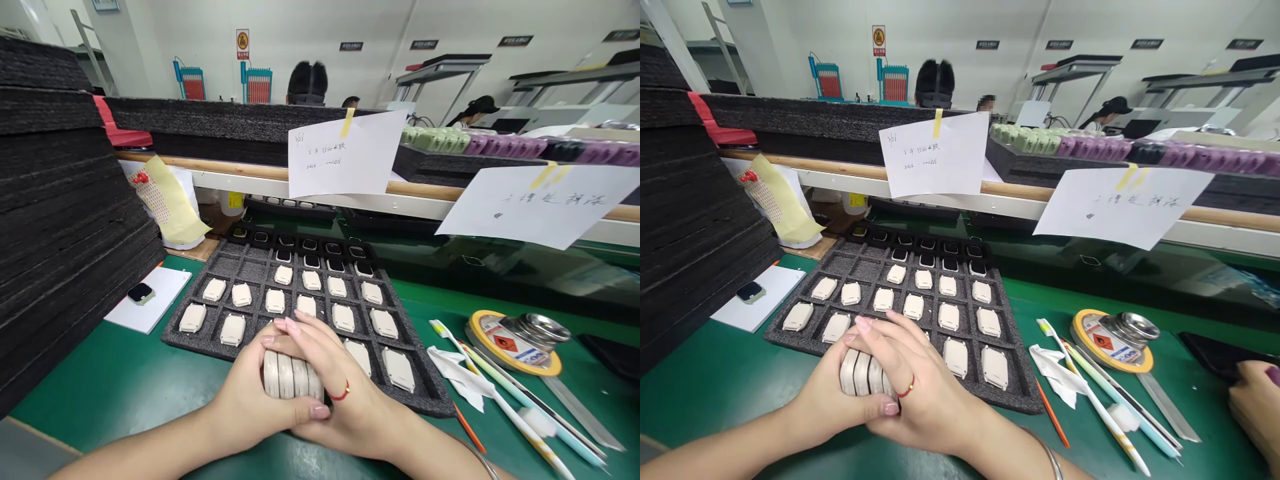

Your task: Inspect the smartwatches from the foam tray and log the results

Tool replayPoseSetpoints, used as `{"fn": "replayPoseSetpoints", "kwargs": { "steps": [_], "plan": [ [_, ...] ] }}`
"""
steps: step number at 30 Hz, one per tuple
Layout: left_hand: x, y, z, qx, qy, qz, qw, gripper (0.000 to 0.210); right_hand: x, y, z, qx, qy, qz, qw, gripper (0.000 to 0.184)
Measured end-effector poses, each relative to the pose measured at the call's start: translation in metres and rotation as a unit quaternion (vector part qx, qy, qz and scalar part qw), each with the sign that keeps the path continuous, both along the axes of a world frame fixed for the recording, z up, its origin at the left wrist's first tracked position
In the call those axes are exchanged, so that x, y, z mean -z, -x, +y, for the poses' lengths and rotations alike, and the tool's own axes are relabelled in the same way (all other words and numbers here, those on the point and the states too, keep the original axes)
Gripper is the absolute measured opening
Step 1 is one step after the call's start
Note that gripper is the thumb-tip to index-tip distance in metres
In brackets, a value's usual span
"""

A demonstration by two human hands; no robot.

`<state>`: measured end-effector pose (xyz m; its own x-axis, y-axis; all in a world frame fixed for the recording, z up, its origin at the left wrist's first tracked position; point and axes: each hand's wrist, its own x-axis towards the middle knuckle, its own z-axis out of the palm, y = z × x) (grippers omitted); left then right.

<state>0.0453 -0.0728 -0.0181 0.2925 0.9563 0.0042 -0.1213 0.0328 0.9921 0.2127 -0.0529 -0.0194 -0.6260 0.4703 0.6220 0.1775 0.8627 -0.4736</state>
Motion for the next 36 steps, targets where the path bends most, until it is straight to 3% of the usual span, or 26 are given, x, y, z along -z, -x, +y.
{"fn": "replayPoseSetpoints", "kwargs": {
  "steps": [3, 7, 9, 16, 21, 23, 25, 31, 34, 36],
  "plan": [
    [-0.003, 0.003, -0.002, 0.005, -0.043, 0.027, 0.999, 0.054, -0.008, -0.004, -0.006, -0.003, 0.079, 0.048, 0.996, 0.101],
    [-0.006, 0.006, -0.005, 0.024, -0.082, 0.027, 0.996, 0.045, -0.009, -0.005, -0.005, 0.03, 0.234, 0.145, 0.961, 0.069],
    [-0.006, 0.007, -0.006, 0.016, -0.116, 0.048, 0.992, 0.043, -0.007, -0.003, -0.001, 0.044, 0.314, 0.172, 0.933, 0.064],
    [0.0, 0.006, -0.001, 0.016, -0.229, 0.093, 0.969, 0.041, -0.011, -0.001, 0.001, 0.01, 0.517, 0.082, 0.852, 0.075],
    [0.003, 0.007, 0.0, 0.048, -0.262, 0.083, 0.96, 0.045, -0.013, 0.001, -0.002, -0.058, 0.602, 0.141, 0.784, 0.095],
    [0.005, 0.008, 0.001, 0.059, -0.282, 0.082, 0.954, 0.046, -0.012, 0.004, -0.002, -0.064, 0.615, 0.153, 0.771, 0.105],
    [0.008, 0.01, 0.004, 0.068, -0.316, 0.085, 0.943, 0.048, -0.013, 0.008, -0.004, -0.045, 0.608, 0.15, 0.779, 0.111],
    [0.015, 0.013, 0.007, 0.046, -0.393, 0.14, 0.908, 0.066, -0.013, 0.01, -0.009, 0.048, 0.476, 0.142, 0.866, 0.106],
    [0.012, 0.011, 0.003, 0.029, -0.356, 0.155, 0.921, 0.092, -0.009, 0.008, -0.009, 0.044, 0.404, 0.152, 0.901, 0.106],
    [0.008, 0.01, 0.001, 0.038, -0.257, 0.127, 0.957, 0.112, -0.008, 0.006, -0.008, 0.049, 0.326, 0.157, 0.931, 0.107]
  ]
}}
